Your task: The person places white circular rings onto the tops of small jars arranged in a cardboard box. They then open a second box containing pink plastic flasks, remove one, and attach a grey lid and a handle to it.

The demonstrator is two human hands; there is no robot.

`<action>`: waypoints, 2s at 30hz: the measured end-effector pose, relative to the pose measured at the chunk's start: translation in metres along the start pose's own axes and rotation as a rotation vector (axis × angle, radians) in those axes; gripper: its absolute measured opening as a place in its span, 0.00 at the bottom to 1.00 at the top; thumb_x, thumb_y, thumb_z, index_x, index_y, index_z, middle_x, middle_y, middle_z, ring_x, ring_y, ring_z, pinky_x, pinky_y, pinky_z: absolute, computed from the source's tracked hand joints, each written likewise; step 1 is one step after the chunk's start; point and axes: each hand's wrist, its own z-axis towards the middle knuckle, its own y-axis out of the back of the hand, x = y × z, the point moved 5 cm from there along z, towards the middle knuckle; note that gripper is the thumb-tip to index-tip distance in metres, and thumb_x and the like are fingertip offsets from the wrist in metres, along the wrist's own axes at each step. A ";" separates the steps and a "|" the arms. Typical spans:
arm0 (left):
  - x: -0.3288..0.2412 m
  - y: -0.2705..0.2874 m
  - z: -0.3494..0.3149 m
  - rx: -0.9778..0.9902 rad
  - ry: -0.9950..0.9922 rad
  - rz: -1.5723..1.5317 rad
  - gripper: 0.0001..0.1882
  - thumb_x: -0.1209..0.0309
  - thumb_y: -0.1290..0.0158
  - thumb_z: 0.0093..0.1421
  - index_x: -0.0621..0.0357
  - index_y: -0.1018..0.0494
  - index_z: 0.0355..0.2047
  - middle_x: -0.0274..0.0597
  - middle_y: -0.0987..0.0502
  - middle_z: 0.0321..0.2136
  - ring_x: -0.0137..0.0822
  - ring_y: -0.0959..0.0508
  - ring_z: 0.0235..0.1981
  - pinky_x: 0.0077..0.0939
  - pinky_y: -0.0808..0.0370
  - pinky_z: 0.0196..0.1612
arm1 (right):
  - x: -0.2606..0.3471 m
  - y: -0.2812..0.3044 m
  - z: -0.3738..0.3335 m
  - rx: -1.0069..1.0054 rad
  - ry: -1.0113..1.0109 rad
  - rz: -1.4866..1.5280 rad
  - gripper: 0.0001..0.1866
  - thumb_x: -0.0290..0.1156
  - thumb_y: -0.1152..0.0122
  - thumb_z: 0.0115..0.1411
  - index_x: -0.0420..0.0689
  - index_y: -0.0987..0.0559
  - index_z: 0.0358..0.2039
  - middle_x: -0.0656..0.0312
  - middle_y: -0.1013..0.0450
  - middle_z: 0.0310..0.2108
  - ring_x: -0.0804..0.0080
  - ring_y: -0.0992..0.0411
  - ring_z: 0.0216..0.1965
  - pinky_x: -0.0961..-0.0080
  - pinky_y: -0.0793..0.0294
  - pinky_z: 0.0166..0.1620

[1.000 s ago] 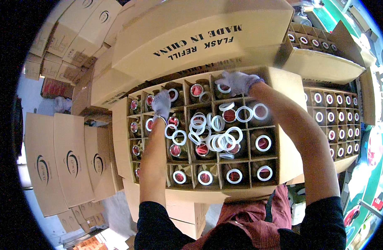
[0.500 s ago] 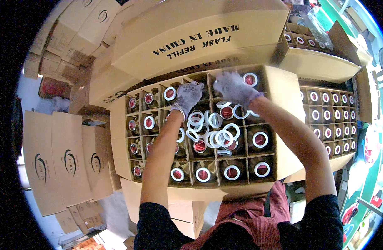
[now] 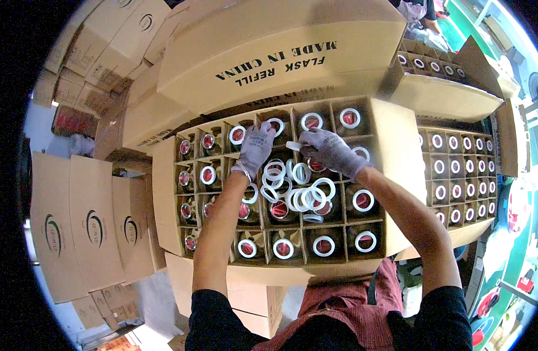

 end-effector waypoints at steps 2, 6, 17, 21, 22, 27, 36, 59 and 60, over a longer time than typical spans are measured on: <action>0.001 0.002 -0.010 0.038 0.044 -0.014 0.11 0.69 0.53 0.57 0.55 0.25 0.39 0.43 0.28 0.46 0.43 0.26 0.48 0.43 0.35 0.55 | 0.004 0.011 0.000 -0.058 0.040 -0.044 0.12 0.33 0.39 0.56 0.43 0.24 0.39 0.53 0.25 0.35 0.50 0.27 0.40 0.58 0.27 0.43; 0.001 0.018 -0.012 -0.086 -0.015 0.224 0.17 0.68 0.54 0.58 0.57 0.25 0.46 0.43 0.30 0.55 0.42 0.30 0.54 0.49 0.44 0.62 | 0.010 0.023 0.000 -0.109 -0.103 0.168 0.08 0.32 0.41 0.58 0.41 0.24 0.35 0.51 0.25 0.33 0.51 0.26 0.33 0.61 0.26 0.39; -0.023 0.112 -0.042 -0.104 0.233 -1.349 0.19 0.61 0.48 0.64 0.61 0.26 0.49 0.43 0.20 0.34 0.31 0.19 0.31 0.26 0.24 0.36 | 0.046 0.021 -0.002 -0.029 -0.413 0.869 0.13 0.35 0.43 0.64 0.37 0.23 0.39 0.66 0.25 0.29 0.81 0.27 0.31 0.81 0.28 0.33; -0.035 0.143 -0.094 -0.396 0.309 -1.581 0.18 0.72 0.43 0.56 0.64 0.24 0.47 0.40 0.19 0.37 0.26 0.21 0.35 0.23 0.23 0.40 | 0.116 0.040 -0.012 -0.055 -0.314 0.896 0.13 0.35 0.47 0.67 0.36 0.24 0.35 0.63 0.26 0.27 0.79 0.27 0.30 0.80 0.28 0.33; -0.044 0.178 -0.110 -0.393 0.382 -1.552 0.17 0.73 0.42 0.54 0.64 0.23 0.45 0.41 0.19 0.37 0.29 0.21 0.37 0.24 0.24 0.42 | 0.124 0.048 -0.020 -0.174 -0.316 0.962 0.14 0.35 0.49 0.67 0.36 0.24 0.35 0.61 0.26 0.28 0.77 0.27 0.29 0.79 0.27 0.33; -0.113 0.296 -0.170 -0.414 -0.346 -2.286 0.14 0.59 0.53 0.63 0.56 0.26 0.32 0.46 0.20 0.32 0.35 0.20 0.27 0.27 0.22 0.28 | 0.153 0.074 -0.027 -0.257 -0.201 1.213 0.18 0.40 0.50 0.67 0.35 0.25 0.31 0.58 0.27 0.24 0.72 0.29 0.22 0.77 0.29 0.27; -0.093 0.345 -0.179 -0.500 -0.417 -2.067 0.10 0.68 0.45 0.59 0.65 0.23 0.33 0.42 0.22 0.28 0.36 0.21 0.26 0.30 0.23 0.33 | 0.207 0.055 -0.020 -0.008 0.209 1.199 0.12 0.35 0.42 0.62 0.39 0.23 0.27 0.53 0.23 0.29 0.65 0.25 0.30 0.70 0.26 0.35; 0.036 0.225 -0.317 -0.436 0.862 -1.406 0.16 0.62 0.43 0.60 0.64 0.24 0.38 0.55 0.21 0.34 0.44 0.20 0.31 0.37 0.19 0.32 | 0.306 0.001 -0.018 0.278 0.511 1.384 0.12 0.34 0.36 0.60 0.39 0.18 0.39 0.52 0.22 0.38 0.66 0.22 0.32 0.72 0.23 0.33; 0.058 0.213 -0.313 -0.591 0.932 -1.261 0.14 0.64 0.43 0.60 0.64 0.24 0.39 0.51 0.22 0.35 0.40 0.21 0.32 0.34 0.20 0.33 | 0.313 -0.005 -0.025 0.318 0.452 1.421 0.12 0.34 0.36 0.60 0.39 0.18 0.40 0.52 0.22 0.39 0.66 0.22 0.33 0.72 0.22 0.34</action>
